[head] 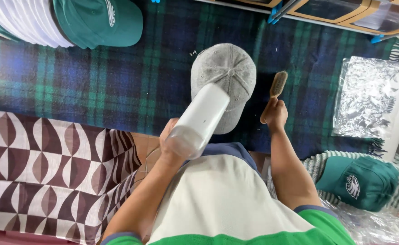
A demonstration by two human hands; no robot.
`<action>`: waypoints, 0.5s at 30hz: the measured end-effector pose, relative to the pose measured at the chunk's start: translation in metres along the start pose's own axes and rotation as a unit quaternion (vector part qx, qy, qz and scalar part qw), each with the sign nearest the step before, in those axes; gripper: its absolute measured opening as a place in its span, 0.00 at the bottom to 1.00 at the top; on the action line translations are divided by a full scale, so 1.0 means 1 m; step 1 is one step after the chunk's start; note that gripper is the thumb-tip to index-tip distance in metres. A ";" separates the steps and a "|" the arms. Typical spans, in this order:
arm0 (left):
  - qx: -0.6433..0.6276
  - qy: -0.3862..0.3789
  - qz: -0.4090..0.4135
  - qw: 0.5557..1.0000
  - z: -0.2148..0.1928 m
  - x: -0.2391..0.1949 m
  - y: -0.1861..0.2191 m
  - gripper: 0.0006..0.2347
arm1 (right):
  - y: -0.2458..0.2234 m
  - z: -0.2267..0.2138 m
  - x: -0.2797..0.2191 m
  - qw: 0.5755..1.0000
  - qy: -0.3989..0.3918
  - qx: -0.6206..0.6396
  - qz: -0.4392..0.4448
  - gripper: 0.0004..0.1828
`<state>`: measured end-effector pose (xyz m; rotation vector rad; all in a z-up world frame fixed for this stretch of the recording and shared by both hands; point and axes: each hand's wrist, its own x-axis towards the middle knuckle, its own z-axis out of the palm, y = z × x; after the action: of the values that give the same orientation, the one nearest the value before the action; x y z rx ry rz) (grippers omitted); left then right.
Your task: The person uses a hair dryer to blow air onto a gray baseball cap placed on a plaid surface. They hold the cap with one hand and direct the hair dryer with the other, moving it around the cap's surface. A brush is visible nearby but not used during the clip.
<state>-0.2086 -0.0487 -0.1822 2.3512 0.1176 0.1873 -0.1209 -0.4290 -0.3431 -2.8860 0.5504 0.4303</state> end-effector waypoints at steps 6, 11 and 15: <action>-0.032 0.017 0.042 0.998 0.017 -0.010 -0.033 0.20 | -0.021 -0.029 -0.005 0.987 -0.036 0.132 0.089 0.27; -0.070 0.015 0.101 0.992 0.007 -0.046 -0.073 0.19 | -0.011 -0.037 -0.022 0.969 0.028 0.226 0.096 0.25; -0.074 0.031 -0.091 0.993 -0.009 -0.067 -0.041 0.18 | -0.038 -0.064 -0.083 0.947 0.087 0.265 -0.159 0.20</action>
<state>-0.2769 -0.0227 -0.2121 2.1730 0.3366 0.1741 -0.1648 -0.3808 -0.2522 -2.4309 0.1729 -0.0266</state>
